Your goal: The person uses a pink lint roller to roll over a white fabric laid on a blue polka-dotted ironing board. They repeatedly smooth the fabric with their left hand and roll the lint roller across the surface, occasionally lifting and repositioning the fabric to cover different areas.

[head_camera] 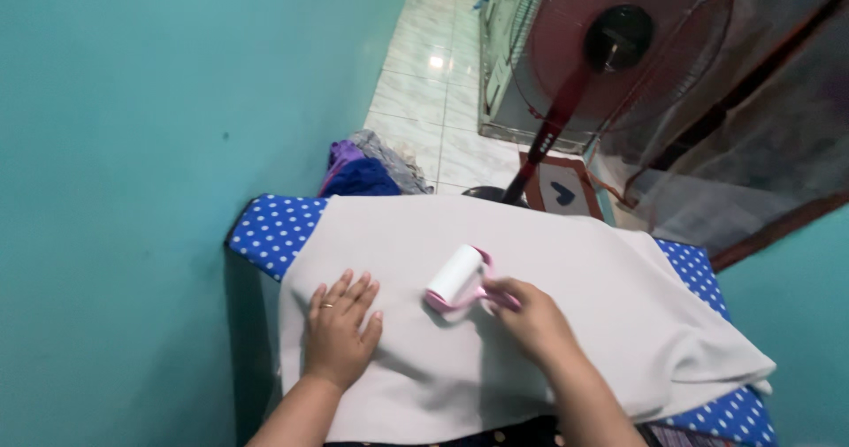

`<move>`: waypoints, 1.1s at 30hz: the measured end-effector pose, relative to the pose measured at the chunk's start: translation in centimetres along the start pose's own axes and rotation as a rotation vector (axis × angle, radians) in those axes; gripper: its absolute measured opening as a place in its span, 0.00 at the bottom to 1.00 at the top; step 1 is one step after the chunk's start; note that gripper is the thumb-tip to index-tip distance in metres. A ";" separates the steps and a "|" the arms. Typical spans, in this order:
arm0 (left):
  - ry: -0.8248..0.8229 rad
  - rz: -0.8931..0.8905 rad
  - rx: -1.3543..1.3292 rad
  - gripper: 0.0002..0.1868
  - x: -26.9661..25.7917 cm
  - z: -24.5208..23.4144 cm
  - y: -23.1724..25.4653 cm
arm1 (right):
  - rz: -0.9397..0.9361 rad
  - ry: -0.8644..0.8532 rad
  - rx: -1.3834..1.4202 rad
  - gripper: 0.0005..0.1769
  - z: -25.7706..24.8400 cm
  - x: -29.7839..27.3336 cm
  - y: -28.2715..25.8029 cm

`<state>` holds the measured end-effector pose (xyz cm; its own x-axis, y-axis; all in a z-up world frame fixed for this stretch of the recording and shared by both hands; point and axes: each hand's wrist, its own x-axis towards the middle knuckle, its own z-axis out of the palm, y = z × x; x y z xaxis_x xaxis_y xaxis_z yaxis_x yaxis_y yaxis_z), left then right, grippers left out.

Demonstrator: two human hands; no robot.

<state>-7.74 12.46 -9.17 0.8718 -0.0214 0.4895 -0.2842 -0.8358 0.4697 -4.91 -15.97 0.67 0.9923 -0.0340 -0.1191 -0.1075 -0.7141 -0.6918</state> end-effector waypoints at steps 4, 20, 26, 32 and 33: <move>-0.003 -0.022 0.041 0.23 0.2 0.3 0.1 | 0.249 -0.044 -0.015 0.21 -6.0 -5.3 7.6; 0.024 -0.018 0.045 0.23 0.0 0.6 0.0 | 0.549 -0.078 -0.067 0.23 -20.3 -13.6 17.2; 0.005 -0.025 0.044 0.23 0.2 0.3 0.1 | 0.166 0.167 0.043 0.23 -10.4 -3.1 3.1; -0.039 -0.032 0.035 0.23 0.2 -0.1 0.2 | 0.134 0.295 -0.212 0.21 -5.2 3.3 -0.5; -0.025 -0.023 0.026 0.23 0.3 -0.2 0.2 | 0.185 0.293 -0.232 0.21 -5.0 3.5 -0.3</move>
<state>-7.63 12.44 -8.81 0.8875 -0.0154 0.4605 -0.2540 -0.8502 0.4611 -1.12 -19.42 4.01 0.9368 -0.3499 0.0045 -0.3020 -0.8150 -0.4946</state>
